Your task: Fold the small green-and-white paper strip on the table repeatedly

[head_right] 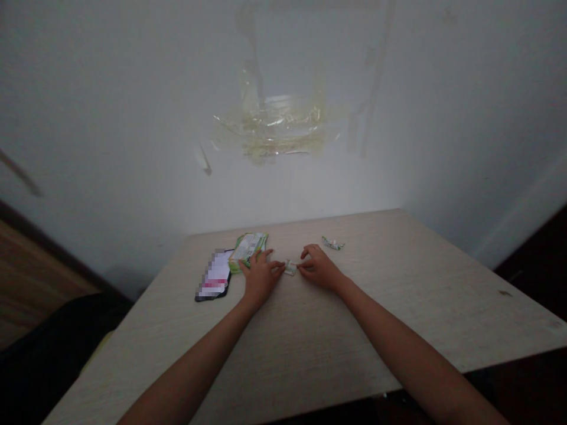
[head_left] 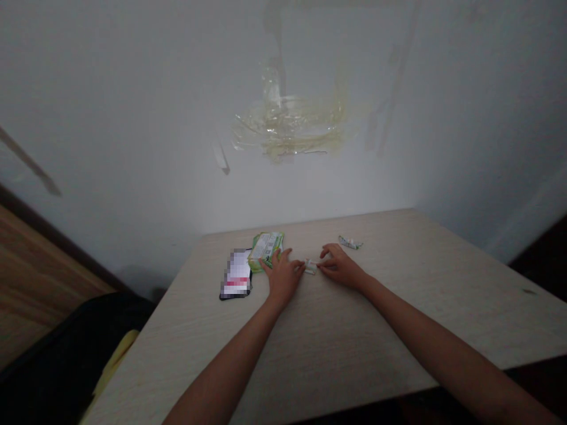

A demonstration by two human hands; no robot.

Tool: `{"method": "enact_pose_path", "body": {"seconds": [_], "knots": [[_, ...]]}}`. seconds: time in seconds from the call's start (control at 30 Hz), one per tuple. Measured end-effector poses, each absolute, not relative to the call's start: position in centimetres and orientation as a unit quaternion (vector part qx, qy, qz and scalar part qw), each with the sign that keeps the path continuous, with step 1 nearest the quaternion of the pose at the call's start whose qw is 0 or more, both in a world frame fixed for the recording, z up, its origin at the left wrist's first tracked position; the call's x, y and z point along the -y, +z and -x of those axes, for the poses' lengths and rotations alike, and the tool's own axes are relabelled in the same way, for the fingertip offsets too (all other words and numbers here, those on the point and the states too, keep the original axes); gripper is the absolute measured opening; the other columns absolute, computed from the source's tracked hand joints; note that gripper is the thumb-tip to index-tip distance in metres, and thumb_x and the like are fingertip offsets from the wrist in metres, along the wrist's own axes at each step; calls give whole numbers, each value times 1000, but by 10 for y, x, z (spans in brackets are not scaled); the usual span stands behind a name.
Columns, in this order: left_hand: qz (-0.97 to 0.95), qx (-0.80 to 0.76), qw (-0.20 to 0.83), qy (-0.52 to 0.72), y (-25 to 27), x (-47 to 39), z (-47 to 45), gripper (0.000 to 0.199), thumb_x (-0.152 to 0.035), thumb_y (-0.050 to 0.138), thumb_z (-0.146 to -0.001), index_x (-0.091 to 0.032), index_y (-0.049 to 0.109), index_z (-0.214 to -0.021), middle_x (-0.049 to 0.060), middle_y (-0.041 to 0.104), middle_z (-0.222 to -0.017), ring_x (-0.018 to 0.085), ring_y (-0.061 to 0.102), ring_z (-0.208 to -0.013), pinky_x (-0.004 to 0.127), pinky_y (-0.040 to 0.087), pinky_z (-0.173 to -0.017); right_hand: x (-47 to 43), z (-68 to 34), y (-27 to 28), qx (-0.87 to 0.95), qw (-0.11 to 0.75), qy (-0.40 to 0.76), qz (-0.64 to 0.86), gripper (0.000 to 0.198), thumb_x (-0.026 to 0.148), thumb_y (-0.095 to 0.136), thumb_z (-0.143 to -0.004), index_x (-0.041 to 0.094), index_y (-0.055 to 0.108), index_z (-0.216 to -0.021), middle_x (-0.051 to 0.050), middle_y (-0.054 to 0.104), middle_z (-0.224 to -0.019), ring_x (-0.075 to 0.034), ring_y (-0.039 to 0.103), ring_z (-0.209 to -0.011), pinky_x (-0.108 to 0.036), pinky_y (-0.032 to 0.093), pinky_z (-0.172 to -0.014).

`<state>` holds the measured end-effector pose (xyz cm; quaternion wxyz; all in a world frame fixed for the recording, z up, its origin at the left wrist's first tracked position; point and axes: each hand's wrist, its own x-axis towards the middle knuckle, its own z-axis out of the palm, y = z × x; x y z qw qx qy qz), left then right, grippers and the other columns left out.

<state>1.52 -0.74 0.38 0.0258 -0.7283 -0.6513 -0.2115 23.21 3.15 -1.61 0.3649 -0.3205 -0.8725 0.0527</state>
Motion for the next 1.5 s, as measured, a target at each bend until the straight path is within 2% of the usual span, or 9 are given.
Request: {"method": "enact_pose_path", "body": {"seconds": [0.33,0.53,0.63,0.83,1.07,1.33,1.5], "knots": [[739,651,34,-171,2,7,-14,31,-58,51,-90,-52,66,-116,0,46,-151,37,28,-143,78,-2,-107,-28,-230,-13,879,362,82,300,15,29,66,-88,22,77,-83,-11,62,-106,-25,52,-113,-44,44,-100],[748,645,20,-156,2,4,-12,32,-58,50,-90,-54,64,-118,-3,44,-152,37,25,-145,76,-2,-109,-34,-230,-18,852,369,31,369,24,29,58,-94,25,75,-110,-12,58,-107,-24,53,-106,-43,46,-95],[752,639,17,-159,0,2,-11,32,-59,48,-91,-55,63,-119,-2,44,-152,37,26,-145,78,-1,-107,-35,-227,-18,856,343,11,386,27,32,55,-95,28,72,-116,-12,57,-112,-24,52,-108,-43,46,-95],[754,637,35,-156,0,2,-11,32,-57,51,-90,-55,62,-120,-3,44,-152,36,26,-145,78,0,-108,-32,-220,-17,869,286,-5,403,26,36,54,-96,33,73,-114,-12,54,-121,-25,49,-115,-42,44,-96],[759,630,37,-157,3,3,-11,31,-55,53,-89,-53,64,-118,-3,45,-152,36,25,-145,77,-2,-109,-31,-215,-14,857,248,-18,452,27,38,54,-96,35,72,-115,-12,54,-122,-27,47,-117,-44,42,-96],[759,630,44,-160,3,4,-12,30,-55,55,-89,-53,65,-117,-2,45,-151,37,24,-145,77,-2,-109,-29,-213,-13,868,259,-31,423,25,34,56,-95,35,72,-114,-11,53,-128,-26,45,-120,-43,41,-98],[761,627,32,-163,2,2,-10,31,-55,53,-90,-53,65,-118,-2,46,-151,38,26,-144,78,0,-108,-28,-212,-12,852,245,-31,462,25,37,56,-95,34,74,-111,-11,54,-121,-26,47,-117,-42,42,-95]]}}
